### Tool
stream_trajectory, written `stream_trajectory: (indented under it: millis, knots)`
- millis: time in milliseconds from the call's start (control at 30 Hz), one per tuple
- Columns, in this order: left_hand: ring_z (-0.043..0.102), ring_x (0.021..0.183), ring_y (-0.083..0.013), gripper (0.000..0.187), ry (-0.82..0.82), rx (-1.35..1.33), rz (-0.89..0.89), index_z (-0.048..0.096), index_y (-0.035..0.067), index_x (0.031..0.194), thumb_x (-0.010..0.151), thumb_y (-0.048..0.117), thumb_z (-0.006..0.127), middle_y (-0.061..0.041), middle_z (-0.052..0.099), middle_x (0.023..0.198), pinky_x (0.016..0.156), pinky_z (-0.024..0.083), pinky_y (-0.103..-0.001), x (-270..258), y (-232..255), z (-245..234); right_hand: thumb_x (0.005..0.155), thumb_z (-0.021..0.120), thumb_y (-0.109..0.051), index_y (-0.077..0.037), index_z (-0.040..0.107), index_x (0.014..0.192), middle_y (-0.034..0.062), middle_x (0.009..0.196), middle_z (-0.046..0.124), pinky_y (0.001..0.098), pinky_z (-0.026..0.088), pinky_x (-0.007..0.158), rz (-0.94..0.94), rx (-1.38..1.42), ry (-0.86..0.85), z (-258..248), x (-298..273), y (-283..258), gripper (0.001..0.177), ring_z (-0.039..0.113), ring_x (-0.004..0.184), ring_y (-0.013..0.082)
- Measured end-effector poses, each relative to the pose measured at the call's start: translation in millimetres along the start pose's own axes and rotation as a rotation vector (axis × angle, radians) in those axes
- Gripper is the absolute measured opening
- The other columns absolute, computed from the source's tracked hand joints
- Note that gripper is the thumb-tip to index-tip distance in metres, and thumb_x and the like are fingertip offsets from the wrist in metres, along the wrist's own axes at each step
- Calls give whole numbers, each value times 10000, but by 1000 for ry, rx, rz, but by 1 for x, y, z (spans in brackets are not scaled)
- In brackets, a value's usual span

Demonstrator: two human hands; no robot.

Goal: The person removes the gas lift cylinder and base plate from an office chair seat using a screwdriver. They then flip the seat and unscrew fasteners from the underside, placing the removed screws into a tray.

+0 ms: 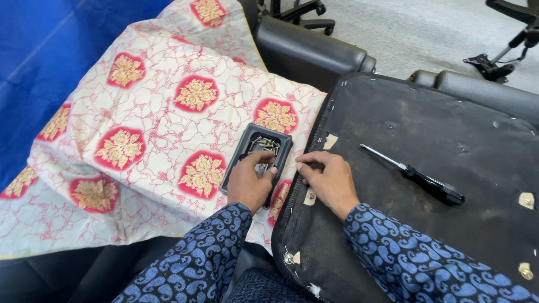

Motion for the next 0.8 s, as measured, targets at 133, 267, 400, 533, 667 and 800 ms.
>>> stream_trajectory:
  millis: [133,267,400,533,667,800]
  knots:
    - [685,806,-252,318,-91,57,154,725,144,1170,853,155,726,-55,762,1053,797,536,-380,4,37,21,846,762,-143,-126,805,1035,71,837,765,300,566,709,-44,-96,215,-54,-7,19,195,726,727,131]
    - [697,945,-244,303,-181,77,291,732,143,1155,852,155,721,-89,722,1059,868,542,-371,8,65,47,831,779,-129,-141,792,1097,63,1086,717,359,526,893,-178,-355,492,-114,-29,41,267,652,1009,230]
    - [700,960,-261,304,-278,76,329,734,129,1161,860,166,718,-92,721,1108,883,544,-378,7,81,73,752,820,-155,-160,778,1163,105,1214,639,451,434,956,-95,-668,657,-158,-51,70,413,541,1155,320]
    - [708,932,-238,345,-371,53,373,713,121,1187,846,171,728,-64,745,1135,870,551,-368,1,90,95,776,840,-239,-196,756,1203,63,1169,660,441,450,974,146,-663,587,-174,-68,105,437,561,1135,294]
    - [736,869,-173,401,-521,34,219,704,122,1225,836,211,743,-31,773,1149,844,562,-318,2,88,126,802,826,-272,-207,754,1237,64,1064,691,386,509,926,271,-483,580,-174,-86,124,446,642,1004,249]
    - [734,867,-191,596,-621,-162,-42,579,4,1353,872,326,721,-116,773,1150,786,591,-318,4,85,155,853,747,-236,-80,723,1235,54,960,756,289,533,805,434,220,539,-163,-98,134,413,693,850,155]
Point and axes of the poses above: each hand's wrist, its own x-axis towards the middle knuckle, its own z-axis out of the palm, y = z × x, the point moved 5 cm from there along x, towards the middle knuckle
